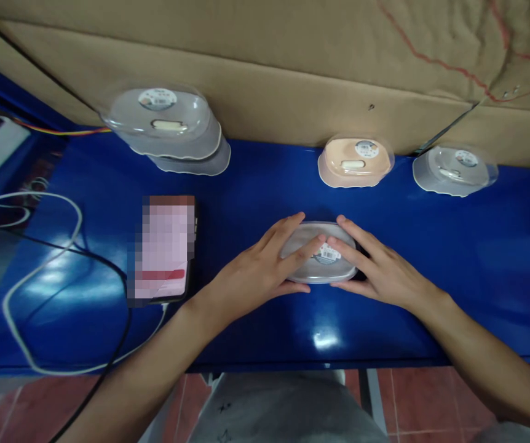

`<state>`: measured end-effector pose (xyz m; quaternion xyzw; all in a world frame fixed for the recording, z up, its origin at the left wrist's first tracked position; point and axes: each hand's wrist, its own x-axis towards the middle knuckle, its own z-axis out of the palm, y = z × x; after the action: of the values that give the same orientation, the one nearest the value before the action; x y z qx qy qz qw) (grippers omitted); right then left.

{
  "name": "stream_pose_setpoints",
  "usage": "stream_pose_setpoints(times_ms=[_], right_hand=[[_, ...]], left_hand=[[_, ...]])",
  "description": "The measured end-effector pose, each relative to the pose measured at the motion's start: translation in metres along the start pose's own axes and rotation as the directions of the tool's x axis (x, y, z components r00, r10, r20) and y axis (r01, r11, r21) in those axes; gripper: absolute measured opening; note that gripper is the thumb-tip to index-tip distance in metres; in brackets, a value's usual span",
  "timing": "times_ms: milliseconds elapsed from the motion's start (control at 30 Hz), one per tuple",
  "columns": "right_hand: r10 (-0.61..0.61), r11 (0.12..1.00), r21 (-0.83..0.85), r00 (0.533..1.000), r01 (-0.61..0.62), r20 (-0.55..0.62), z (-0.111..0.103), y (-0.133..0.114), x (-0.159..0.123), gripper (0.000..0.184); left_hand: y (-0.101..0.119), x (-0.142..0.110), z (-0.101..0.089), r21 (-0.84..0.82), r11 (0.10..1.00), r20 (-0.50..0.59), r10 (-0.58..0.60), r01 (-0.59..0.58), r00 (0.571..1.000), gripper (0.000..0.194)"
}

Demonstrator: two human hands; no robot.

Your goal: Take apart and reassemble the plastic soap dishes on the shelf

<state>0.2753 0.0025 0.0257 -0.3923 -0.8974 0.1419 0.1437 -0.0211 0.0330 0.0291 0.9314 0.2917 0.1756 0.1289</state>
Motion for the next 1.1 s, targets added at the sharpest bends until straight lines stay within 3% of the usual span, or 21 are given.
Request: stream_pose_setpoints(times_ms=[133,300,500,833,1100], right_hand=[[-0.055,0.997,-0.059,0.998,0.054,-0.017,0.002,0.001,-0.001,0.092],[-0.065,0.997,-0.032,0.997,0.063,-0.041,0.004,0.0,0.002,0.093],[-0.073,0.996,0.047,0.995,0.076,-0.068,0.006,0.003,0.005,0.093],[-0.146,0.989,-0.017,0.982,0.145,-0.121,0.009,0.004,0.003,0.086],[-0.078,0.993,0.075,0.992,0.086,-0.098,0.011,0.003,0.005,0.086]], left_hand=[[0.001,0.0,0.004,0.03,0.999,-0.031,-0.011,0.012,0.999,0.083],[0.005,-0.001,0.007,-0.04,0.997,-0.024,-0.068,0.067,0.997,0.098],[0.0,-0.004,0.012,-0.09,0.996,-0.066,-0.034,0.028,0.997,0.085],[-0.004,-0.007,0.019,-0.125,0.992,-0.113,-0.013,-0.001,0.994,0.074],[-0.003,-0.007,0.02,-0.276,0.957,-0.086,-0.118,0.09,0.989,0.078]])
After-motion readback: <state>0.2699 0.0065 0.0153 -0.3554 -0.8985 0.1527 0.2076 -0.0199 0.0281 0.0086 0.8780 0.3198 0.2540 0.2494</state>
